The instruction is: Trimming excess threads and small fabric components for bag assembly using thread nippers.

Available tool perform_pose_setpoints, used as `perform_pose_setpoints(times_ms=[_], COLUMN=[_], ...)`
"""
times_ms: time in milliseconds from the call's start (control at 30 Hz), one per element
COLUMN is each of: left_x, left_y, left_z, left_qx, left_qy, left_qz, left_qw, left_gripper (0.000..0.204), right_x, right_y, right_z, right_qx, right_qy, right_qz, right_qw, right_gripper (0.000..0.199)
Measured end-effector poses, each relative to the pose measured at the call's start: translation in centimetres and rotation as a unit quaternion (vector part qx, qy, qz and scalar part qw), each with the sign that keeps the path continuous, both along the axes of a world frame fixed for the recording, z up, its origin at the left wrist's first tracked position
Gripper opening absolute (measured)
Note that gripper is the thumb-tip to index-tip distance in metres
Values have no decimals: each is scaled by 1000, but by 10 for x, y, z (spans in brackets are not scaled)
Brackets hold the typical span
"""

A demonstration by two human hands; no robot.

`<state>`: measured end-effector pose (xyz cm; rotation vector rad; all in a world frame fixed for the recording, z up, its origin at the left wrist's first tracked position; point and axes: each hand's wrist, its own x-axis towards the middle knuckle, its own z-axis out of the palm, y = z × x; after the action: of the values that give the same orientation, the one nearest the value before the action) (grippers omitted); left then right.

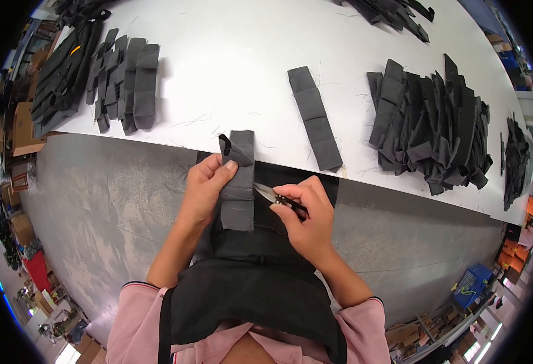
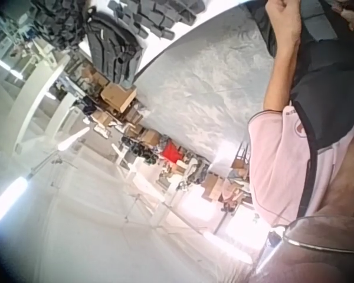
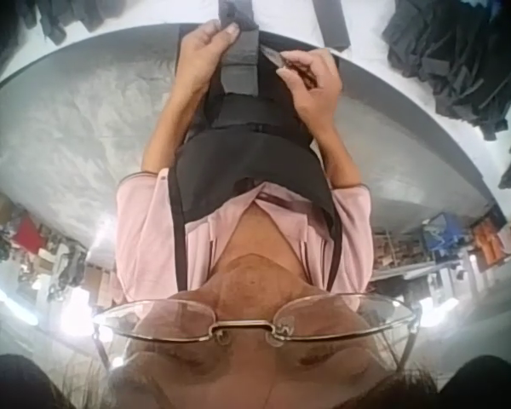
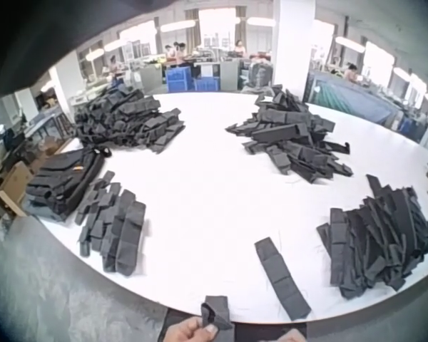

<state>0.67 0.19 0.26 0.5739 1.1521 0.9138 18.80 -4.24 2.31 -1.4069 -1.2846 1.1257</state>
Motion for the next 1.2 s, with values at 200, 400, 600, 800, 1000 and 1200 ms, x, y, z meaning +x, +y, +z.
perform_pose_setpoints(times_ms=[200,400,600,800,1000,1200], left_x=[0,-2,-2,-6,-8,-9], left_y=[-1,-1,-1,2,1,4], left_z=[3,1,-1,1,-2,9], left_qx=[46,45,25,-21,-58,-29], left_qy=[84,93,48,16,-39,-19], left_qz=[-19,-23,-20,-13,-12,13], left_qw=[995,994,998,1000,998,999], left_gripper=[15,15,14,14,15,14], right_x=[1,0,8,-5,-11,-7], right_y=[9,12,6,-1,-4,2], right_z=[23,24,1,13,-2,2], right_qx=[114,154,-90,38,-32,12], right_qy=[-233,-297,48,-141,32,-23], right_qz=[93,116,52,73,32,21], right_qw=[961,935,993,987,998,999], right_gripper=[25,22,18,25,19,19])
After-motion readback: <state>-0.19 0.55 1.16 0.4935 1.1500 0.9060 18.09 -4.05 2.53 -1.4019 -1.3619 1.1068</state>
